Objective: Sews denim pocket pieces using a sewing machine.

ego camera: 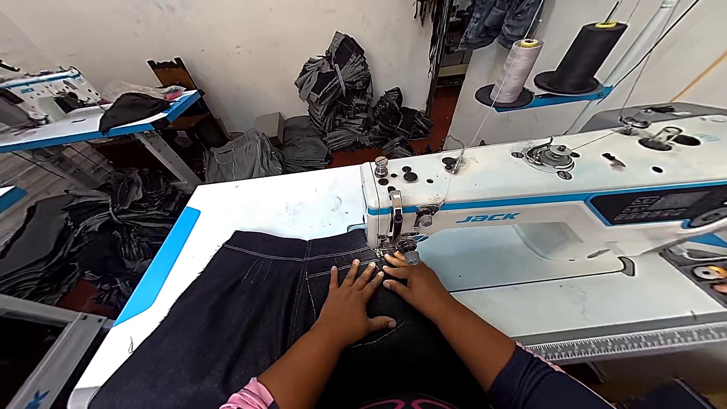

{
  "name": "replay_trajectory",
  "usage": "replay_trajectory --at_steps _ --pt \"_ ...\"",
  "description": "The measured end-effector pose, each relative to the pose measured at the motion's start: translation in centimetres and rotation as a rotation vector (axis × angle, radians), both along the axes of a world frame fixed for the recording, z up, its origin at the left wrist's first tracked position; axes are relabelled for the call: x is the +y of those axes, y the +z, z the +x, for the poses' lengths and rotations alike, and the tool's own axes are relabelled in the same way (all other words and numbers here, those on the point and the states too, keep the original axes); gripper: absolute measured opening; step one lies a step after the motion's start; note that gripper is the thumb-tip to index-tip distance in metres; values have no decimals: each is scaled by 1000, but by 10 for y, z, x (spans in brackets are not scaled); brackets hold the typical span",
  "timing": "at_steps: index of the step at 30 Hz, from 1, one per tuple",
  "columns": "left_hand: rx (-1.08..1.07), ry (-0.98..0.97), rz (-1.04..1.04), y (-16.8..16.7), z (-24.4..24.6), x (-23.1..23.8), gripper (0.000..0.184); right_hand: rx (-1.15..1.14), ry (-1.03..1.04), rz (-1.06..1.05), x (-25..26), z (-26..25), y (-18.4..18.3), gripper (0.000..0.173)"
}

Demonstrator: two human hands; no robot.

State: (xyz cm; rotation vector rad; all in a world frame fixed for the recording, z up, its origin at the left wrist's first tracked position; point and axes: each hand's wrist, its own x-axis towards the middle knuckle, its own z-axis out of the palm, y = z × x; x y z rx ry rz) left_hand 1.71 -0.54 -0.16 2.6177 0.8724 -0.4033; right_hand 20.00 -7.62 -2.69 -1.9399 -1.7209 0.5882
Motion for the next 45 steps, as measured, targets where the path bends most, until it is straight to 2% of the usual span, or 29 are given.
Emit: replay_trajectory --at_steps 5,8,10,12,14,22,31,33,36,38,39,40,42,43,45 --pt "-17 -39 -23 1 -7 -2 100 -45 52 -80 -5 -2 5 42" --pt "-52 -45 -18 -2 -9 0 102 -120 103 -93 -38 -22 8 42" --pt "-59 -53 -23 -1 -10 2 102 -183 75 131 -73 -41 -12 37" --pt "-63 -54 -28 0 -9 8 102 -224 67 360 -88 -42 -34 36" --pt "-40 -52 -27 -2 -7 15 101 -223 87 403 -87 -34 -40 38" --pt "-5 -32 26 -1 14 53 99 -115 145 113 -51 -11 -10 41" --pt "-86 16 89 -3 34 92 97 -153 146 162 -8 13 -14 37" --pt "-103 26 93 -2 37 98 99 -185 132 113 -3 14 -9 39" --pt "-24 -26 73 3 41 105 95 -219 139 -60 -16 -7 6 51" --pt "99 -195 85 12 39 115 83 -183 265 -67 -44 -43 14 73" --pt "111 -294 103 13 36 121 74 -169 358 -31 -57 -60 12 73" --pt "78 -383 112 10 32 128 65 -176 440 47 -68 -72 2 66" --pt "-3 -456 110 1 25 133 59 -258 485 341 -77 -76 -21 41" --pt "-17 -440 108 -1 23 131 59 -293 477 483 -78 -70 -31 28" --pt "-16 -312 105 -1 16 113 62 -260 476 564 -83 -42 -33 21"
